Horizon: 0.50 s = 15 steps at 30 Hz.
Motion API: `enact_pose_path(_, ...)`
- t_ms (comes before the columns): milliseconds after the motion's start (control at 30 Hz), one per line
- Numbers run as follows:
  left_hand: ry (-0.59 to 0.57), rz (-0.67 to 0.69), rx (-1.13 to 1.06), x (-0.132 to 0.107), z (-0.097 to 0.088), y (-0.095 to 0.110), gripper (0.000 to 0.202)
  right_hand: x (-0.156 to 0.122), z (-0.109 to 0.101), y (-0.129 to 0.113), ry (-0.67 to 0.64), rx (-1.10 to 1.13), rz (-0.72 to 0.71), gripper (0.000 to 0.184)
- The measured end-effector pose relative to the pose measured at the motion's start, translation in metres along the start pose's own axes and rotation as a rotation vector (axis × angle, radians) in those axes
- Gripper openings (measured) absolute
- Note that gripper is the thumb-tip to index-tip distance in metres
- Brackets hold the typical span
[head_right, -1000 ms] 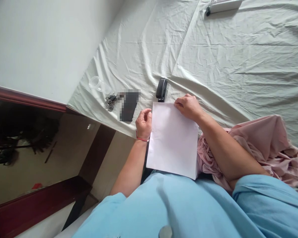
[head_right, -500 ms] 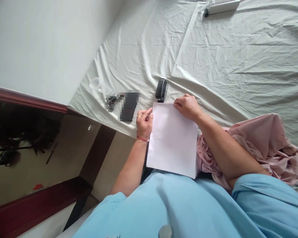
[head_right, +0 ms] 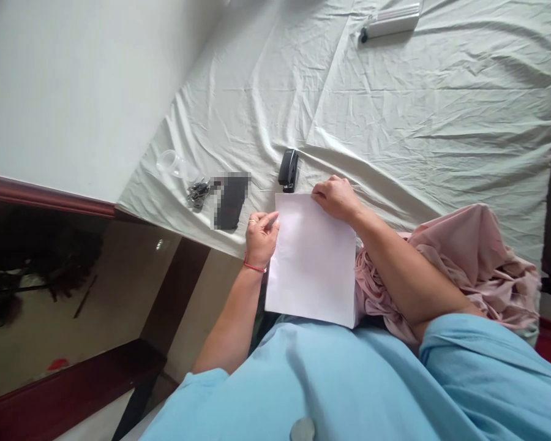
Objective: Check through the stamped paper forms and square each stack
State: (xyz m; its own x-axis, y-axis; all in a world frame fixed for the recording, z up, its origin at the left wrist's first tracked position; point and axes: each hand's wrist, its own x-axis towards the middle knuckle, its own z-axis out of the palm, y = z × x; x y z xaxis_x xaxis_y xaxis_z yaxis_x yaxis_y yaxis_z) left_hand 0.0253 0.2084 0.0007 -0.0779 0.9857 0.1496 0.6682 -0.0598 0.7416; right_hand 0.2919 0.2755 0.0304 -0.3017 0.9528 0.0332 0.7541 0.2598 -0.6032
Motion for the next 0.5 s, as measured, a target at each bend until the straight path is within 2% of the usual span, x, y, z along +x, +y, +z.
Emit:
enact_pose_path(233, -0.029, -0.046, 0.126, -0.038, -0.021, 0.002, 0.032, 0.001, 0.002, 0.002, 0.010, 0.010, -0.005, 0.028)
enact_pose_path(400, -0.022, 0.095, 0.278, -0.061, -0.027, 0.008, 0.032, 0.001, 0.001, -0.001, 0.005, -0.004, 0.014, 0.027)
enact_pose_path(500, -0.034, 0.128, 0.322, -0.070, -0.025, 0.012, 0.033, 0.001, -0.001, -0.003, -0.006, -0.014, 0.030, 0.026)
